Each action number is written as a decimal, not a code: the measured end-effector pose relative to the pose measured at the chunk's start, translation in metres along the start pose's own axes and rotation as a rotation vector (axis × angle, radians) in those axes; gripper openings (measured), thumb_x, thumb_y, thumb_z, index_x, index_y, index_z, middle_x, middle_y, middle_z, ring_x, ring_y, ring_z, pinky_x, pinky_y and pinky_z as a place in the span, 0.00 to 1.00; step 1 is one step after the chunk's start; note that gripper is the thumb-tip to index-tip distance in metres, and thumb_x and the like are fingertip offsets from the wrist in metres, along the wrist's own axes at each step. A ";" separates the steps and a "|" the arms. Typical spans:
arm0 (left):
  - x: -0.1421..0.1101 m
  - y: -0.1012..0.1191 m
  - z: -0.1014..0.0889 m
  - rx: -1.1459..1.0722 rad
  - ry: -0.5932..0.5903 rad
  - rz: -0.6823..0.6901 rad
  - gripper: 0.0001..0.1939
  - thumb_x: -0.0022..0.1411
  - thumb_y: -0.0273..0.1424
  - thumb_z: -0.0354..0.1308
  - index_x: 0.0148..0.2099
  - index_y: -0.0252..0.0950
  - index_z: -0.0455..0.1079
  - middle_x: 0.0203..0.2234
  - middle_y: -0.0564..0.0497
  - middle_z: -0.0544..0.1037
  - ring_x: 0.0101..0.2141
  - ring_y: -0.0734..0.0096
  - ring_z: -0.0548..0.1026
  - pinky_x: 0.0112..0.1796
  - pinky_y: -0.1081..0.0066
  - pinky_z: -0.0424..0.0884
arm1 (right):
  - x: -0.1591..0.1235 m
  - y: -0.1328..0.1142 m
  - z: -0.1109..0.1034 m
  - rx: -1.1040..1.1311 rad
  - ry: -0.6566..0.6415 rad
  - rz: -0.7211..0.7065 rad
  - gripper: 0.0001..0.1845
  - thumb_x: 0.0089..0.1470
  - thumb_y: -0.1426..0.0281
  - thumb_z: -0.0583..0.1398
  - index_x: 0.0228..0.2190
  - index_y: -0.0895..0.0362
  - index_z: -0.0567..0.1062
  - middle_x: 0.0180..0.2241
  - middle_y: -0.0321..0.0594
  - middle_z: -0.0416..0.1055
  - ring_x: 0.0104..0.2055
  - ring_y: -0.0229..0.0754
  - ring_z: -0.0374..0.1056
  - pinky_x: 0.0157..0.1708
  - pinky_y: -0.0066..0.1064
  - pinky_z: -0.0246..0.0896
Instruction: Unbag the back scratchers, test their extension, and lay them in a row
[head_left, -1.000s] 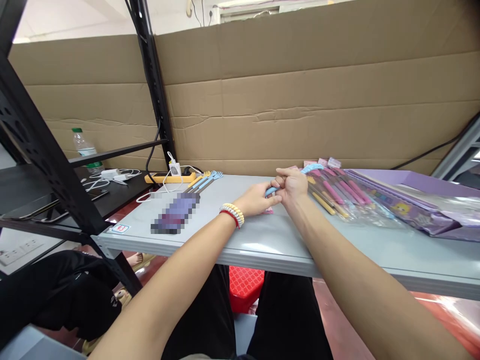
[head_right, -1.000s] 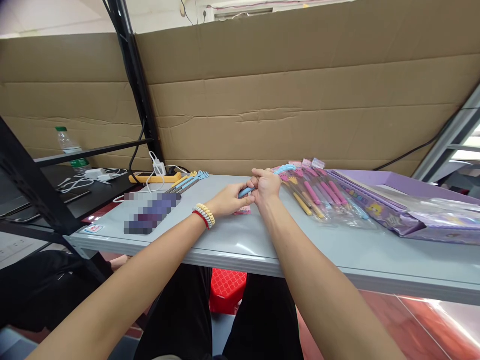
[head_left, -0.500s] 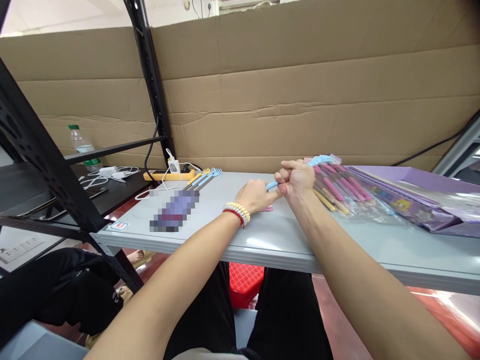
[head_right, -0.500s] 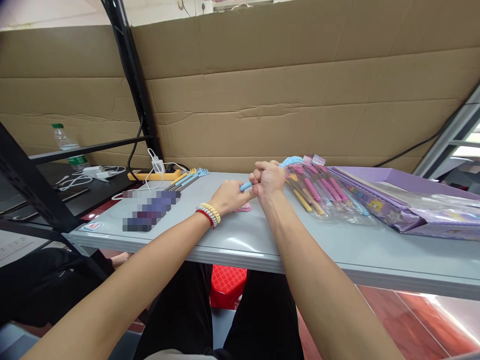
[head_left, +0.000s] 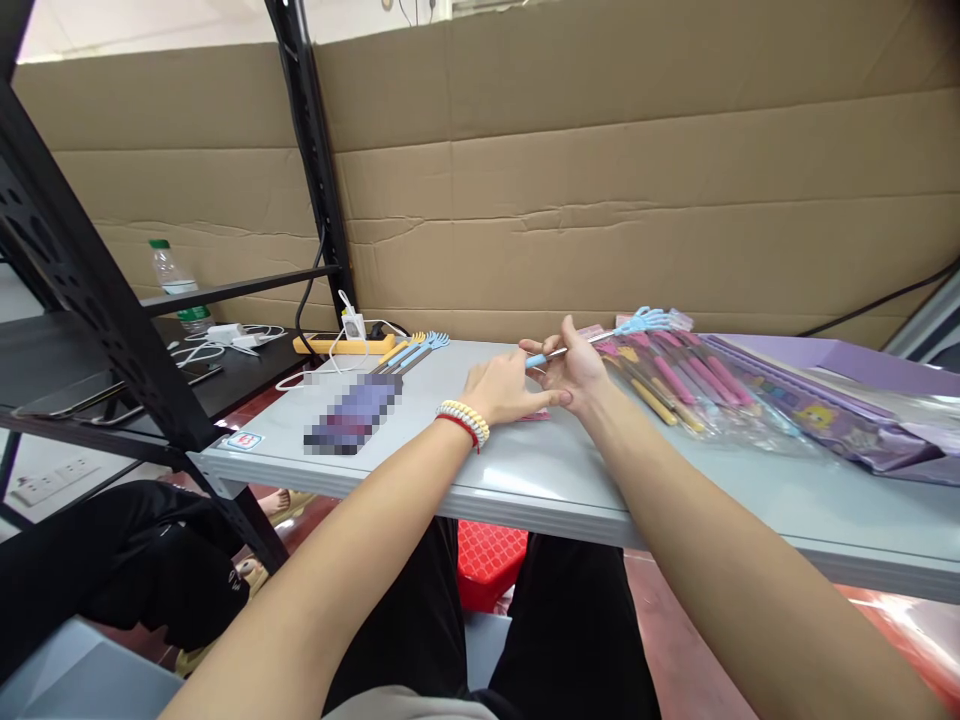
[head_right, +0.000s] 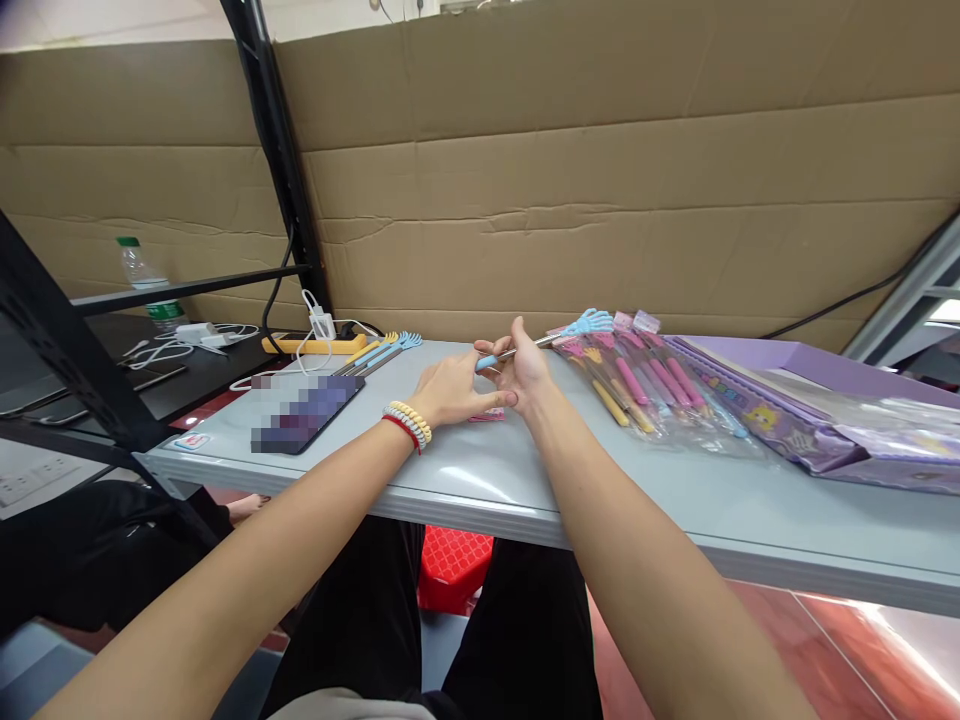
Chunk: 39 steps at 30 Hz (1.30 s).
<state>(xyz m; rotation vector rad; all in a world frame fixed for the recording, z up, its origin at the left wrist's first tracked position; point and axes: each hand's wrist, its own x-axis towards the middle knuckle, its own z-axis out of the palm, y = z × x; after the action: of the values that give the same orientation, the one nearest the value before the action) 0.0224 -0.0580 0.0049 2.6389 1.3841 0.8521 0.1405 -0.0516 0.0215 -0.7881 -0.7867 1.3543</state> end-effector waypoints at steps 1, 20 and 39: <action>0.000 0.001 -0.001 0.008 -0.007 -0.015 0.40 0.47 0.63 0.51 0.48 0.35 0.67 0.36 0.44 0.77 0.38 0.56 0.74 0.36 0.65 0.66 | 0.000 0.001 0.001 0.007 -0.025 -0.012 0.31 0.51 0.48 0.56 0.15 0.56 0.52 0.24 0.43 0.72 0.26 0.41 0.69 0.23 0.32 0.64; 0.004 -0.051 -0.020 -0.467 0.543 0.066 0.08 0.62 0.30 0.48 0.39 0.38 0.68 0.47 0.47 0.71 0.49 0.71 0.68 0.48 0.70 0.64 | 0.007 -0.031 -0.043 0.132 0.157 -0.203 0.30 0.52 0.42 0.47 0.19 0.54 0.52 0.09 0.26 0.45 0.10 0.30 0.41 0.10 0.24 0.39; -0.124 0.020 -0.041 -0.482 0.508 -0.546 0.16 0.62 0.31 0.45 0.49 0.40 0.68 0.36 0.48 0.76 0.37 0.64 0.74 0.39 0.65 0.70 | 0.014 -0.003 -0.022 -0.376 0.163 -0.563 0.19 0.40 0.54 0.66 0.25 0.56 0.72 0.15 0.29 0.59 0.16 0.28 0.50 0.13 0.22 0.43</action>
<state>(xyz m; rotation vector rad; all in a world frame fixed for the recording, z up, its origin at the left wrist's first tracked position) -0.0383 -0.1736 -0.0106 1.6339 1.6077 1.5705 0.1616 -0.0382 0.0128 -0.8695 -1.0523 0.6400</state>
